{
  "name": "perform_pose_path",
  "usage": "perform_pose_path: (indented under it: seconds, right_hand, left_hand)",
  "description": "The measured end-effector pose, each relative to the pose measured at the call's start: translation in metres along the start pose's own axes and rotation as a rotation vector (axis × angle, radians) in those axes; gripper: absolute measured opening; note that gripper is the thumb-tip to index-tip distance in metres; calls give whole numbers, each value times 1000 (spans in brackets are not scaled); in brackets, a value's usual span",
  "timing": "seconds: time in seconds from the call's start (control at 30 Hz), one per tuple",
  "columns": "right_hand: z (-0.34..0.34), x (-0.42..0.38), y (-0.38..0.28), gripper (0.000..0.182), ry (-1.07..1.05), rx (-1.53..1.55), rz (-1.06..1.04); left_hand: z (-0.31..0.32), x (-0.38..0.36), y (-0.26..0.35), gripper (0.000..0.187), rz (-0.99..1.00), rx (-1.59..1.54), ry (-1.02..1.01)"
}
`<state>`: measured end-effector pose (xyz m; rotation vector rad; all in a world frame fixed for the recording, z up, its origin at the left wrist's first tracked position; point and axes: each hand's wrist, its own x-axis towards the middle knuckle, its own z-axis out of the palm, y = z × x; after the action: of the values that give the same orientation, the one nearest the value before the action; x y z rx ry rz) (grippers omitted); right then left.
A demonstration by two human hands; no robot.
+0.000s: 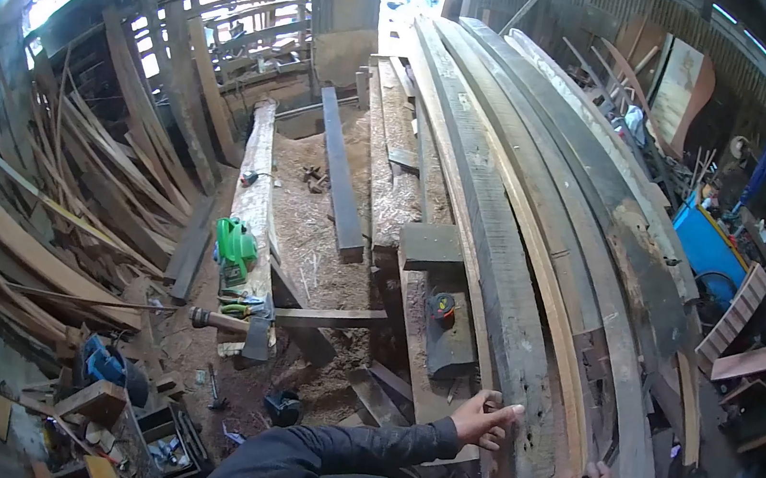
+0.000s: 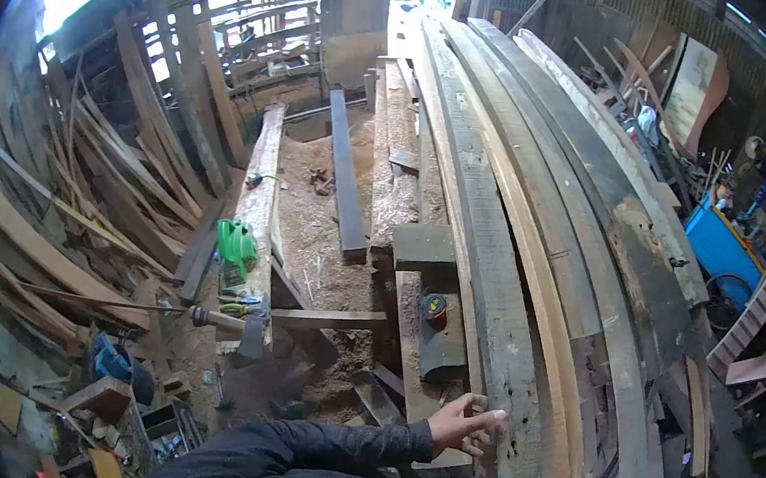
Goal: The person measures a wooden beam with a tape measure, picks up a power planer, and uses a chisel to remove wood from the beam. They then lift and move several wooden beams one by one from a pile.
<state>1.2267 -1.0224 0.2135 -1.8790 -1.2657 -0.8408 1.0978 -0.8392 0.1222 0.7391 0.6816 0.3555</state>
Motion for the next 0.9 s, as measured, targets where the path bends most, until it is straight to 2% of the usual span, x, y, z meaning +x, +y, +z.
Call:
perform_pose_path:
  seconds: [0.03, 0.1, 0.13, 0.17, 0.23, 0.27, 0.4, 0.53, 0.8, 0.9]
  right_hand:
    - [-1, -4, -3, 26, 8, -15, -5]
    - [-1, -23, -5, 27, -131, 190, 74]
    - [-2, -31, -5, 48, -288, 252, 209]
    - [4, -38, -3, 48, -292, 239, 200]
    - [23, -45, -4, 57, -434, 287, 247]
    - [28, -46, -15, 72, -464, 168, 252]
    - [37, -38, -29, 86, -468, 43, 180]
    - [46, -40, -30, 97, -502, 24, 210]
    - [63, -46, -20, 98, -531, -85, 252]
    - [65, -44, -28, 87, -541, -212, 261]
  left_hand:
    - [-3, 0, 0, 96, 0, 5, -23]
    - [-6, -1, 2, 95, 6, 3, -57]
    - [-7, -2, 3, 95, 2, -2, -53]
    - [-9, -3, 2, 95, -7, -11, -49]
    - [-20, 4, 2, 96, 14, -16, -84]
    - [-28, 3, -8, 96, 17, -33, -112]
    - [-51, -6, 2, 92, 52, -31, -105]
    - [-75, -15, 15, 62, 75, -90, -33]
    - [-134, -21, 10, 64, 25, -208, 3]
    - [-149, -19, 8, 70, 5, -223, -15]
